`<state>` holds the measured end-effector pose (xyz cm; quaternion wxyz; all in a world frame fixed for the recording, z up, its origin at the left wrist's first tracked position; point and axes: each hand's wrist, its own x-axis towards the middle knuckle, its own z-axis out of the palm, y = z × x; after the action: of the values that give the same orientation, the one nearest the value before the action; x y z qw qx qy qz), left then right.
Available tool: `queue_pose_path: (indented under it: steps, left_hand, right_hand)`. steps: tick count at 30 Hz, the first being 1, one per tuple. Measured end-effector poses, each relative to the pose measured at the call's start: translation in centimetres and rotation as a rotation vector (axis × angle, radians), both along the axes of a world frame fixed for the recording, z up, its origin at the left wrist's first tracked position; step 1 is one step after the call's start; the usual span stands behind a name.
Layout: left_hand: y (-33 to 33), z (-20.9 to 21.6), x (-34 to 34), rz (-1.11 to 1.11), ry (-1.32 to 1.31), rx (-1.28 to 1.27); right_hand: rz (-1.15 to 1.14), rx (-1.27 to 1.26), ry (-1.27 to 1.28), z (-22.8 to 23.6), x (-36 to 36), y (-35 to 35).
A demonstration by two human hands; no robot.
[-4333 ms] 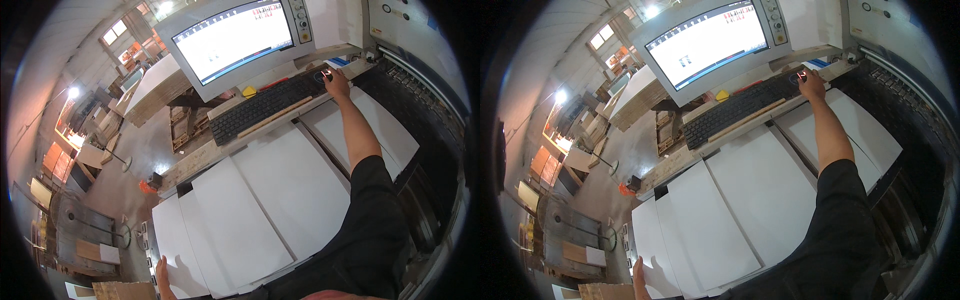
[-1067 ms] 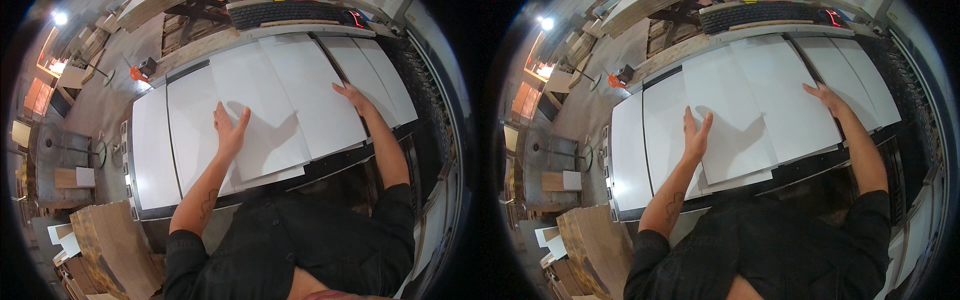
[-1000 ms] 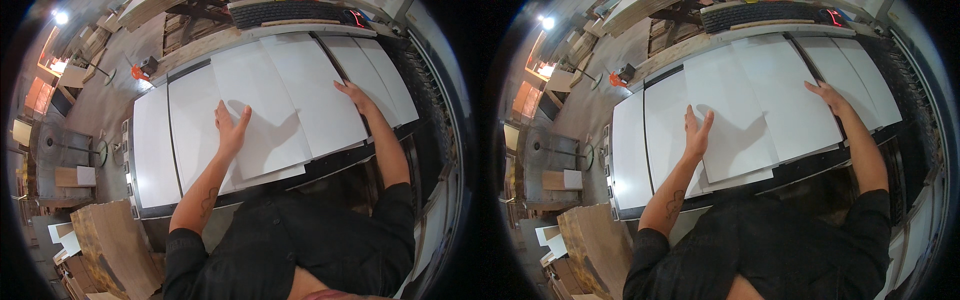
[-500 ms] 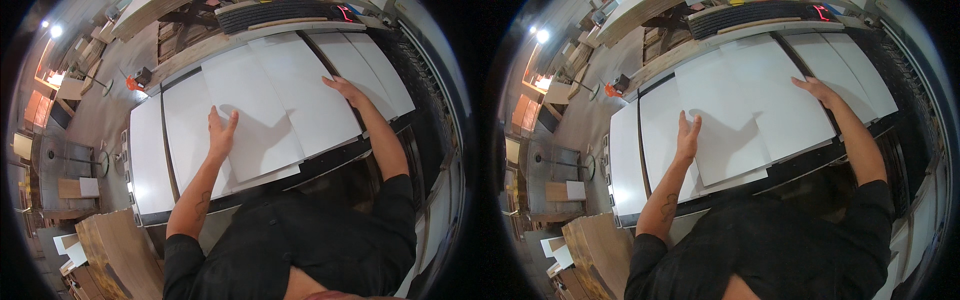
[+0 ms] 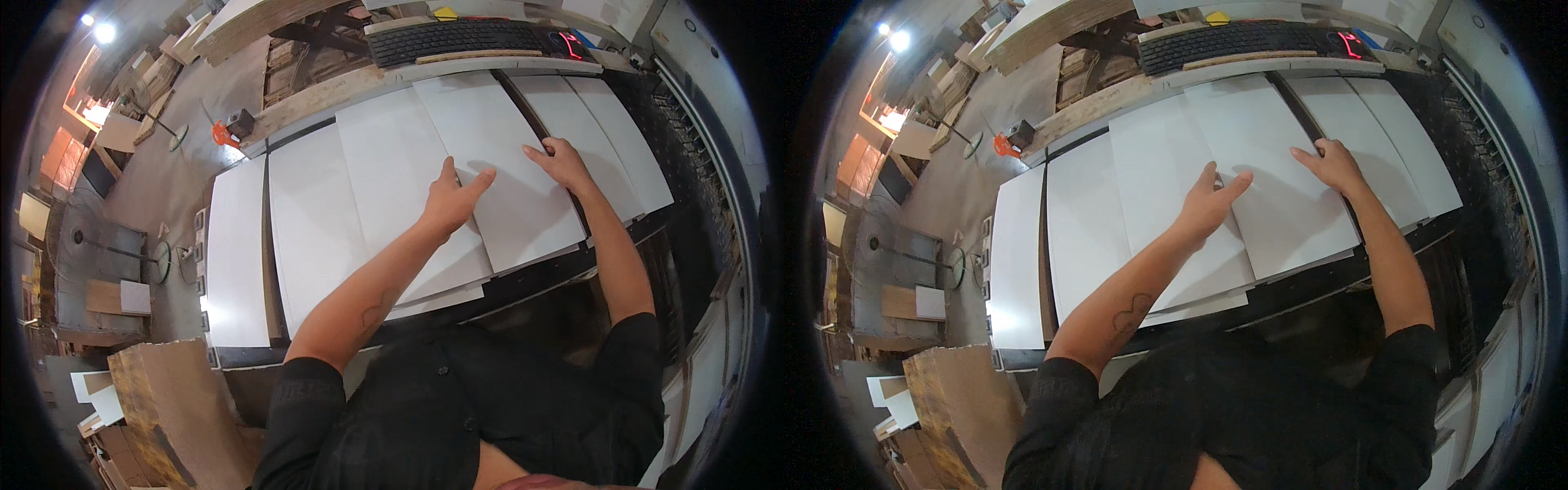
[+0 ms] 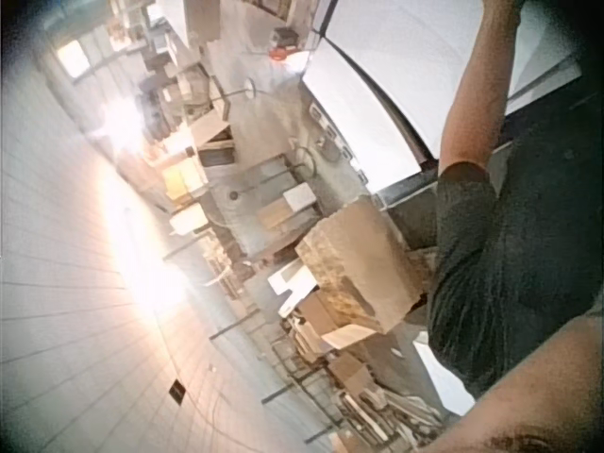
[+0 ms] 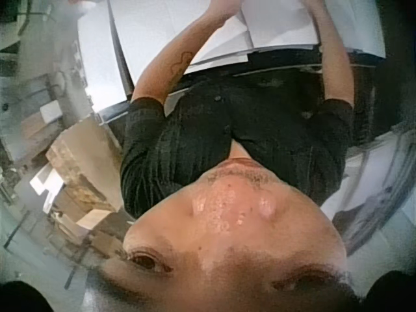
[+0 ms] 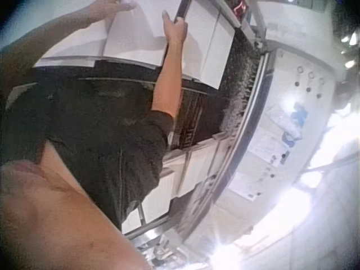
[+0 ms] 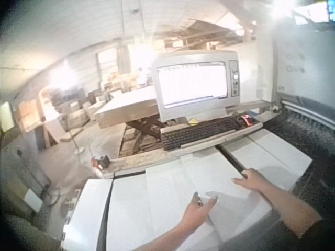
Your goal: The person stacks large white paper sheets on a table, aligns them, and uses a computer mouse to operate a cutting machine. The person repeatedly arranges and cuts the paper into smaller pieces.
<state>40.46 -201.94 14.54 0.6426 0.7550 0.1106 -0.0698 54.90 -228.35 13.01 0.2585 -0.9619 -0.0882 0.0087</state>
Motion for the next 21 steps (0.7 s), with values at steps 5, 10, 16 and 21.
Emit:
queue_pose_path:
  steps: [5, 10, 16, 21]
  left_hand:
    - [-1.9, 0.1, 1.1, 0.058, 0.056, -0.048]
    - [-2.6, -0.4, 1.6, 0.085, 0.078, -0.059]
    - [-2.3, 0.2, 1.5, 0.084, 0.077, -0.124]
    - [-2.4, 0.7, 1.2, 0.095, 0.057, -0.174]
  right_hand:
    - [-0.069, 0.153, 0.090, -0.6, -0.7, -0.5]
    - [-0.056, 0.245, 0.155, -0.6, -0.4, -0.6]
    - [-0.045, 0.210, 0.132, -0.6, 0.3, -0.8]
    - [-0.088, 0.161, 0.118, -0.6, 0.4, -0.5]
